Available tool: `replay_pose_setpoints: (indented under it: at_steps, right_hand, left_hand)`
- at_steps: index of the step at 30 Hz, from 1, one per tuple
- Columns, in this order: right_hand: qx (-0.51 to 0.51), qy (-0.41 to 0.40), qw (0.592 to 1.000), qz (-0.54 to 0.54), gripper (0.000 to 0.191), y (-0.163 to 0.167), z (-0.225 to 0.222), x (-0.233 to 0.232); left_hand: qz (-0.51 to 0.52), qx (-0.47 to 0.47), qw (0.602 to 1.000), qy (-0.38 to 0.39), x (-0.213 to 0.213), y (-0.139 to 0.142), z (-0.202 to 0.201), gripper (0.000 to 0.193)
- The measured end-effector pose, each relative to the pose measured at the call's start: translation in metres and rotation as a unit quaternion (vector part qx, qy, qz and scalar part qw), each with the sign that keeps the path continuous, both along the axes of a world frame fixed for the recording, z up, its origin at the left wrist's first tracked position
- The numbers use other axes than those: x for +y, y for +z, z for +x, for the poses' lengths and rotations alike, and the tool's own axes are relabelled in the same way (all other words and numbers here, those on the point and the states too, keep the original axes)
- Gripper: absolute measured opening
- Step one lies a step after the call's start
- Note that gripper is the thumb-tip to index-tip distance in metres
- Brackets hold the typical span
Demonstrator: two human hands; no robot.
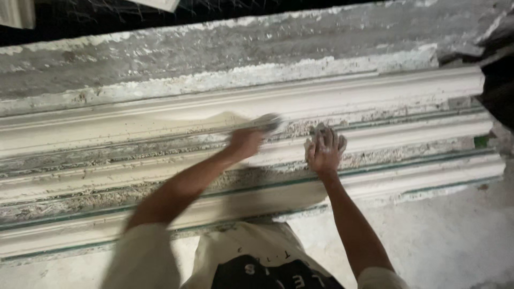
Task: The person uses a small scraper to remove dried plaster residue from the grooves and surfaces of long decorative plaster molding pieces laid on a workbench, working along the profiles section by section and steadying each piece with the other hand.
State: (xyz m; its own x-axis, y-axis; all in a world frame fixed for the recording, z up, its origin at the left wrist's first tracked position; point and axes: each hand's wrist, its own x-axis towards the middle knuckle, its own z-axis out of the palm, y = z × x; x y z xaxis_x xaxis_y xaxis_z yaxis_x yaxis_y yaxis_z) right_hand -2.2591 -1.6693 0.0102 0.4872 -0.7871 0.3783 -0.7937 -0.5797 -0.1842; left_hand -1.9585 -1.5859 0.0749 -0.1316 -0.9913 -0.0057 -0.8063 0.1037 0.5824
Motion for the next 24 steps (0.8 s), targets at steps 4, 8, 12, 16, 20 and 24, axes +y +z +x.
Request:
replay_pose_setpoints:
  at_steps: [4, 8, 12, 16, 20, 24]
  right_hand:
    - [-0.034, 0.014, 0.999, -0.015, 0.050, -0.003, -0.005, 0.002]
    - [-0.034, 0.004, 0.999, -0.030, 0.049, -0.002, -0.005, 0.001]
    - [-0.036, 0.005, 0.999, -0.013, 0.051, -0.001, -0.002, -0.001]
    - [-0.021, 0.000, 1.000, -0.008, 0.052, 0.000, 0.000, -0.001]
    - [-0.009, -0.004, 1.000, 0.000, 0.053, 0.002, 0.000, 0.000]
    - [-0.012, 0.001, 1.000, 0.002, 0.053, 0.002, -0.001, 0.002]
  left_hand:
    - [0.085, -0.031, 0.995, 0.029, -0.047, -0.010, -0.068, 0.024]
    - [0.014, -0.080, 0.997, -0.018, -0.023, -0.007, -0.030, 0.017]
    - [0.053, 0.055, 0.997, 0.009, 0.037, 0.018, 0.039, 0.031]
    - [0.059, 0.058, 0.996, 0.033, 0.091, 0.043, 0.107, 0.043]
    - [0.202, 0.043, 0.974, 0.091, 0.111, 0.040, 0.144, 0.035]
    - [0.182, -0.031, 0.982, 0.032, 0.073, 0.018, 0.108, 0.040]
